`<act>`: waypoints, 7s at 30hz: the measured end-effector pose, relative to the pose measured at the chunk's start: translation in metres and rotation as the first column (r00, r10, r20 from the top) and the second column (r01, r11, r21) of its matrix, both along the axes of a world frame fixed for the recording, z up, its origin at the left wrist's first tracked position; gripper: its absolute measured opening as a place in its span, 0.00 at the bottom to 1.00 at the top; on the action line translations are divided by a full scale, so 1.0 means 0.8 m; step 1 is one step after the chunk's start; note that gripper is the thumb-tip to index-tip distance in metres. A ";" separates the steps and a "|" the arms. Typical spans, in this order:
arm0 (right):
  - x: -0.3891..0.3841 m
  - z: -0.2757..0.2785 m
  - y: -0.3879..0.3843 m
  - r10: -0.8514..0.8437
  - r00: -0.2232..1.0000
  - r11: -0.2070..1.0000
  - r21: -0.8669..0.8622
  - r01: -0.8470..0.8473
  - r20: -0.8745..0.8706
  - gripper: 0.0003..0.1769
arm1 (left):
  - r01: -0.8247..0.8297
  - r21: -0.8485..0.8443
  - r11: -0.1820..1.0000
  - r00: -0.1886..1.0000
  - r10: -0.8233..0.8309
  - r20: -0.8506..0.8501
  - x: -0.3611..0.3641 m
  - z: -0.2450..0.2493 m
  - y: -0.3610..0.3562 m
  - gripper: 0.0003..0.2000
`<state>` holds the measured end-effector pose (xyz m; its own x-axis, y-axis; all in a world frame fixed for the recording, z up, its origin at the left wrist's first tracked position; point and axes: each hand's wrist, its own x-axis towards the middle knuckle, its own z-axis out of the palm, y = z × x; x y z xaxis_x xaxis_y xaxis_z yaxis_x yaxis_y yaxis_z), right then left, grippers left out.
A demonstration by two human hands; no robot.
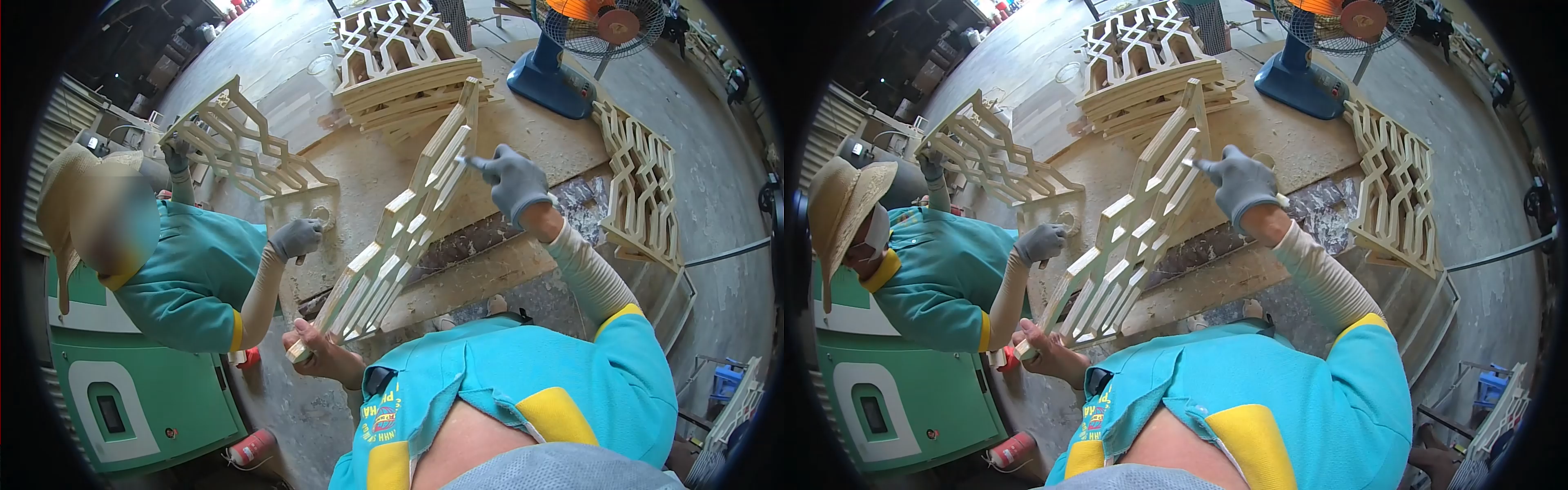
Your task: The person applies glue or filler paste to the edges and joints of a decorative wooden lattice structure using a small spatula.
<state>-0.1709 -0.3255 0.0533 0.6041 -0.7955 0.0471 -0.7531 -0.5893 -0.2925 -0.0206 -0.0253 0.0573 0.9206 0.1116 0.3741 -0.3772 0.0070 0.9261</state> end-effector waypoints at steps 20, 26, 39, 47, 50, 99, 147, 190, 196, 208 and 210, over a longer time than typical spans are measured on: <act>-0.015 -0.060 0.043 0.128 0.955 0.958 -0.282 -0.050 0.266 0.33 | -0.054 -0.036 0.998 0.998 0.054 0.017 -0.003 -0.013 -0.002 0.19; -0.027 -0.029 0.026 0.081 0.972 0.990 -0.131 -0.053 0.221 0.34 | -0.073 -0.048 0.996 0.997 0.072 -0.019 -0.006 -0.020 0.003 0.19; -0.006 -0.018 0.030 0.071 0.996 0.984 -0.161 -0.079 -0.055 0.33 | -0.026 -0.064 0.998 1.000 0.026 0.006 -0.014 -0.014 0.007 0.20; -0.022 -0.023 0.046 0.186 0.960 0.978 -0.137 -0.159 0.211 0.33 | -0.035 -0.054 0.998 0.999 0.035 -0.007 -0.016 -0.014 0.008 0.20; -0.017 -0.034 0.024 0.093 0.990 0.963 -0.262 -0.061 0.110 0.32 | -0.035 -0.057 0.998 0.999 0.035 0.010 -0.019 -0.016 0.009 0.20; -0.012 0.055 -0.105 -0.016 0.630 0.904 0.281 -0.324 0.777 0.19 | -0.372 0.182 0.910 0.124 -0.146 0.982 0.009 0.275 0.105 0.19; -0.059 0.036 -0.092 -0.209 0.522 0.837 0.427 -0.342 0.827 0.12 | -0.230 0.737 0.635 -0.190 -0.773 0.606 -0.052 0.268 -0.084 0.25; -0.058 0.037 -0.092 -0.184 0.569 0.882 0.390 -0.265 0.801 0.17 | -0.120 0.722 0.681 -0.281 -0.721 0.633 -0.061 0.270 -0.102 0.29; -0.057 0.033 -0.100 -0.211 0.605 0.858 0.442 -0.263 0.768 0.18 | -0.117 0.723 0.681 -0.289 -0.720 0.631 -0.064 0.272 -0.104 0.30; -0.058 0.037 -0.091 -0.191 0.581 0.880 0.401 -0.256 0.791 0.15 | -0.071 0.719 0.692 -0.308 -0.700 0.644 -0.064 0.273 -0.109 0.31; -0.055 0.035 -0.091 -0.179 0.573 0.879 0.391 -0.272 0.800 0.15 | -0.084 0.717 0.692 -0.311 -0.702 0.641 -0.062 0.267 -0.110 0.32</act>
<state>-0.2146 -0.3980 0.0812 0.5260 -0.8281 0.1938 -0.0448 -0.2546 -0.9660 -0.0701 -0.1132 0.2713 -0.6501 -0.5054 0.5675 -0.7599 0.4263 -0.4908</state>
